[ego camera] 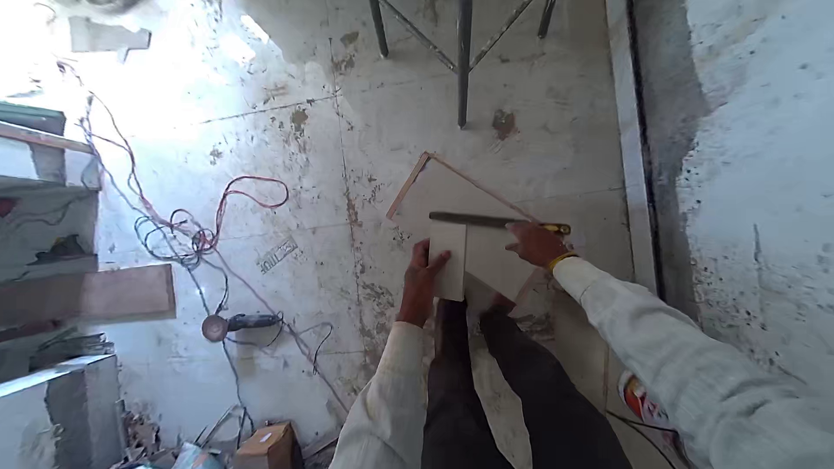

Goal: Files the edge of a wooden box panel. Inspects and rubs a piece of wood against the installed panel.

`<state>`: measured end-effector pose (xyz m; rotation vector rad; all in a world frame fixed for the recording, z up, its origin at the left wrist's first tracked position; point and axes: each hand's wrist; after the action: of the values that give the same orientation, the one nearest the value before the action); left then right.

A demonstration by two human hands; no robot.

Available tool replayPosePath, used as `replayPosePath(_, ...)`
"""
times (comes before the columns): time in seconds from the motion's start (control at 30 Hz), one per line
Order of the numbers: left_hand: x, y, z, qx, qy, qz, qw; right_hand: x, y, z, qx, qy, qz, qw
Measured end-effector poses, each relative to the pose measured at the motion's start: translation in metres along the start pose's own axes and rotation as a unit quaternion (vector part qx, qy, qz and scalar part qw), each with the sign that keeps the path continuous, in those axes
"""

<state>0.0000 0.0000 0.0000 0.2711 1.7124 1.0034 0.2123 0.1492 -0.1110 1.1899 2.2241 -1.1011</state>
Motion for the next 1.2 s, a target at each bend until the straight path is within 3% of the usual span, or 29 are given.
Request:
replayPosePath(0.17,0.127,-0.032,0.001,0.174,0.065,-0.013,0.983,0.089,0.025,0.025,-0.098,-0.023,0.029,0.994)
replayPosePath(0.27,0.166,-0.042,0.0,0.283,0.093,0.014,0.954,0.115,0.045,0.045,-0.128,-0.021,-0.051,0.99)
replayPosePath(0.37,0.184,-0.049,0.008,0.348,0.121,0.034,0.929,0.1,0.057,0.042,-0.11,-0.085,-0.084,0.987)
replayPosePath(0.43,0.199,-0.051,0.021,0.377,0.134,0.049,0.915,0.079,0.078,0.036,-0.051,-0.034,-0.08,0.995)
replayPosePath(0.53,0.216,-0.067,0.059,0.399,0.107,0.063,0.909,0.032,0.107,0.017,0.092,0.011,0.01,0.996)
replayPosePath(0.63,0.237,-0.088,0.113,0.414,0.065,0.088,0.904,-0.003,0.121,-0.006,0.21,0.039,0.116,0.97)
replayPosePath(0.7,0.247,-0.104,0.141,0.45,0.076,0.135,0.88,-0.012,0.121,-0.022,0.266,0.025,0.159,0.95)
replayPosePath(0.8,0.247,-0.12,0.16,0.497,0.162,0.175,0.834,-0.007,0.108,-0.046,0.336,-0.019,0.174,0.925)
replayPosePath(0.97,0.264,-0.121,0.174,0.457,0.284,0.077,0.839,0.04,0.078,-0.071,0.349,-0.103,0.197,0.91)
replayPosePath(1.03,0.271,-0.127,0.181,0.461,0.321,0.081,0.823,0.057,0.067,-0.079,0.321,-0.14,0.215,0.912)
replayPosePath(1.2,0.272,-0.127,0.184,0.471,0.33,0.08,0.814,0.075,0.033,-0.1,0.26,-0.216,0.259,0.905)
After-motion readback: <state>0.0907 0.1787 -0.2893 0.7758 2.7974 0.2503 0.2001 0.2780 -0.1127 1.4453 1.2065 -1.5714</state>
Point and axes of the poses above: each hand's wrist, its own x-axis towards the middle knuckle, its own z-axis out of the palm, y = z × x, and after that the axes turned 3 degrees about x, right-handed
